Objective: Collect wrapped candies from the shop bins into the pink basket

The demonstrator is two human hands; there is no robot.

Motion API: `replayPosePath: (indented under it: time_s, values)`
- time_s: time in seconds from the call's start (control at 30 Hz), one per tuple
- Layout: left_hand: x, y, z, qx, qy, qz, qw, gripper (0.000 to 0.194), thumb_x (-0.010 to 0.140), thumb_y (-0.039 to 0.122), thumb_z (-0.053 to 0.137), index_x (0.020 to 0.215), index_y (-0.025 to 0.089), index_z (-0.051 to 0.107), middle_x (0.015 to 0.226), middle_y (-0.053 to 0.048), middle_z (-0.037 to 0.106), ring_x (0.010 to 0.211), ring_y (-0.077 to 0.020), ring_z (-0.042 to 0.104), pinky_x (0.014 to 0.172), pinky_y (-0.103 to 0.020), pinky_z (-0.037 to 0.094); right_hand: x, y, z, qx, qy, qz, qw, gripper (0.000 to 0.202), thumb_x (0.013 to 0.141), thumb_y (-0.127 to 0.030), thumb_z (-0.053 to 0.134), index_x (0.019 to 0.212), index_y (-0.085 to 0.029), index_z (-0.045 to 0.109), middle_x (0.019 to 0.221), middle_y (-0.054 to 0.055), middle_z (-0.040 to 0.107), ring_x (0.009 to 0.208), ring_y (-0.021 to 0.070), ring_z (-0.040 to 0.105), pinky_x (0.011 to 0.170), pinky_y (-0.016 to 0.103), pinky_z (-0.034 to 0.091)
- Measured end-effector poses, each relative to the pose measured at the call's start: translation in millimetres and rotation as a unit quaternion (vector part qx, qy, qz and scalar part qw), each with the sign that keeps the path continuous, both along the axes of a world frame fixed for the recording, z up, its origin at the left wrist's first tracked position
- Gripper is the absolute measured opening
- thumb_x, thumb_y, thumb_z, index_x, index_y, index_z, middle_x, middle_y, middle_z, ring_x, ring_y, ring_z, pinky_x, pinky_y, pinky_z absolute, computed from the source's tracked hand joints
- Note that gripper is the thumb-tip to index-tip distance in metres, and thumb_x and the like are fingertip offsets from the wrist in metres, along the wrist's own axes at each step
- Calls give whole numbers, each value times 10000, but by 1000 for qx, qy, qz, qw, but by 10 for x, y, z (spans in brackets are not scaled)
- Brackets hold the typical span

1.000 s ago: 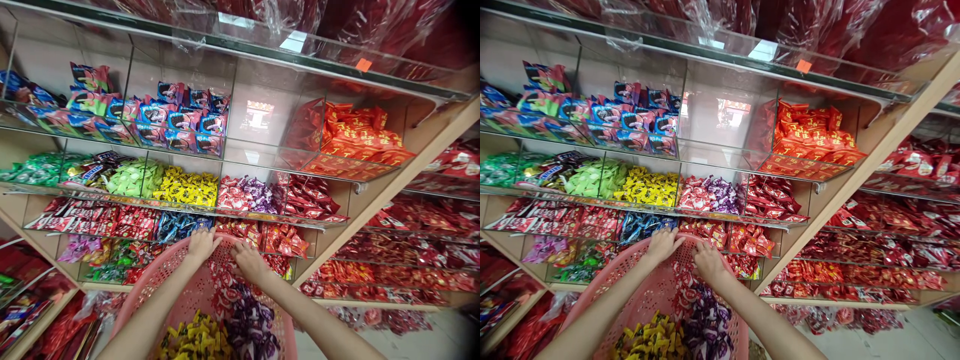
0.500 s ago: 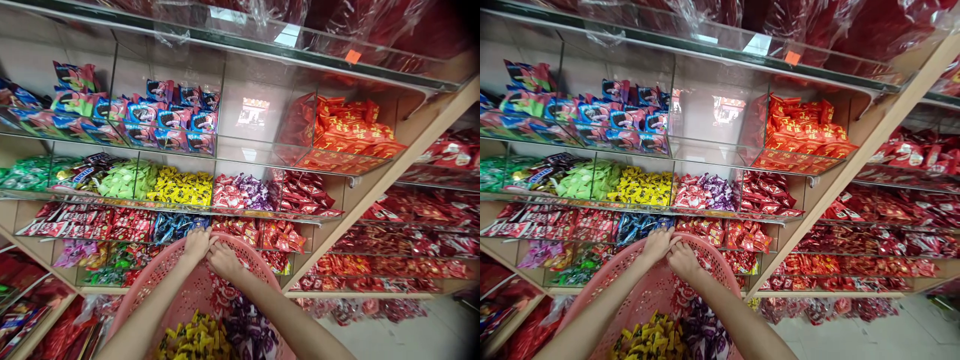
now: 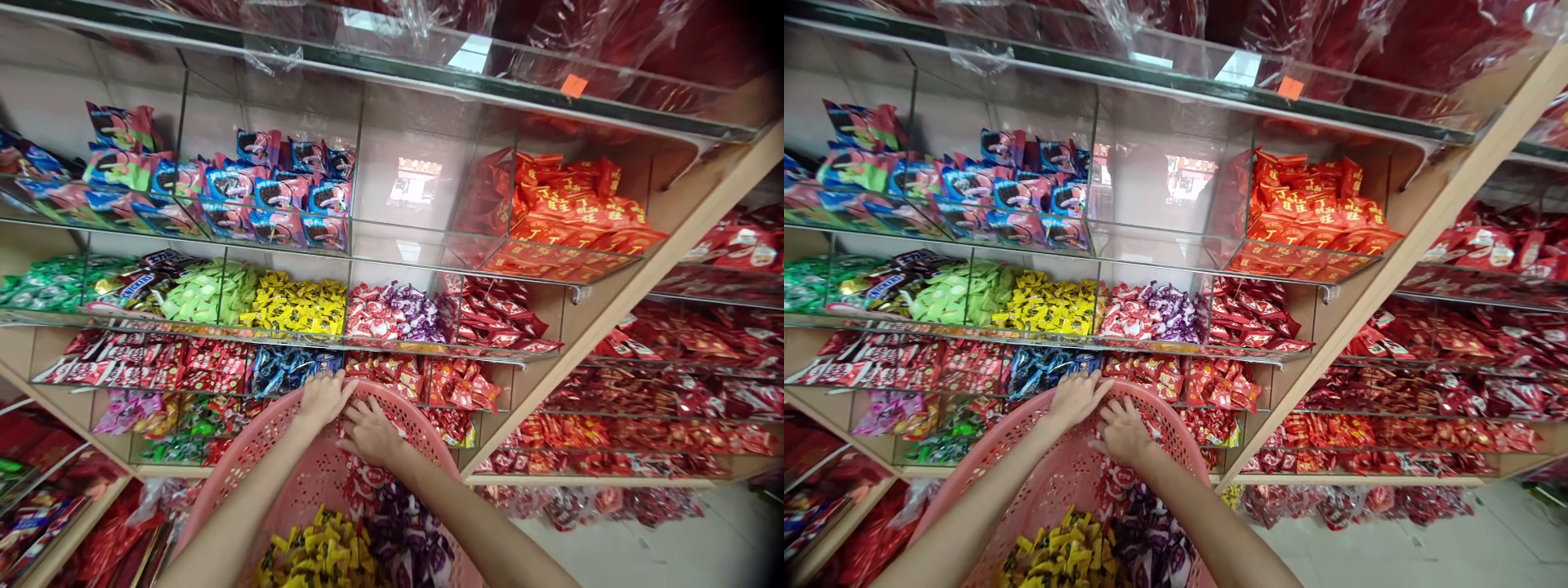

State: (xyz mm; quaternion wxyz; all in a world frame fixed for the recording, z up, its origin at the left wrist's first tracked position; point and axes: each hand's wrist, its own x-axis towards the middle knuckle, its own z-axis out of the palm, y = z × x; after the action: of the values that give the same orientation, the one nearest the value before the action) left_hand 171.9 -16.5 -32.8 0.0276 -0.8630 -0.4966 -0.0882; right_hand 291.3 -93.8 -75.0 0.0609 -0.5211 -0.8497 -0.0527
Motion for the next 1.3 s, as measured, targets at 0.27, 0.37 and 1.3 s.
replayPosePath:
  time_s: [0.27,0.37,1.3]
  values:
    - [18,-17,-25,0,7,-1,1000,659,832,613,127,1040,163,562,989,-148,644,942,-261,582,818,-388,377,42,-60,1,0,29,12,1000,457,896,-482,293,1115,-171,547,1193,95,531,1199,231,335,1013,471,236]
    - [15,-24,-27,-2,11,3,1000,654,831,614,134,1041,166,562,996,-143,642,948,-263,579,821,-388,378,84,-119,86,6,44,3,999,441,888,-481,328,1145,-185,529,1226,98,505,1199,225,339,1010,441,246]
    - [422,-450,214,-248,-51,-188,949,566,797,598,342,1160,212,540,1163,-82,609,1033,-216,562,874,-325,410,836,-542,160,-93,143,-400,901,690,846,-642,94,823,-217,636,805,98,678,807,220,634,615,268,366]
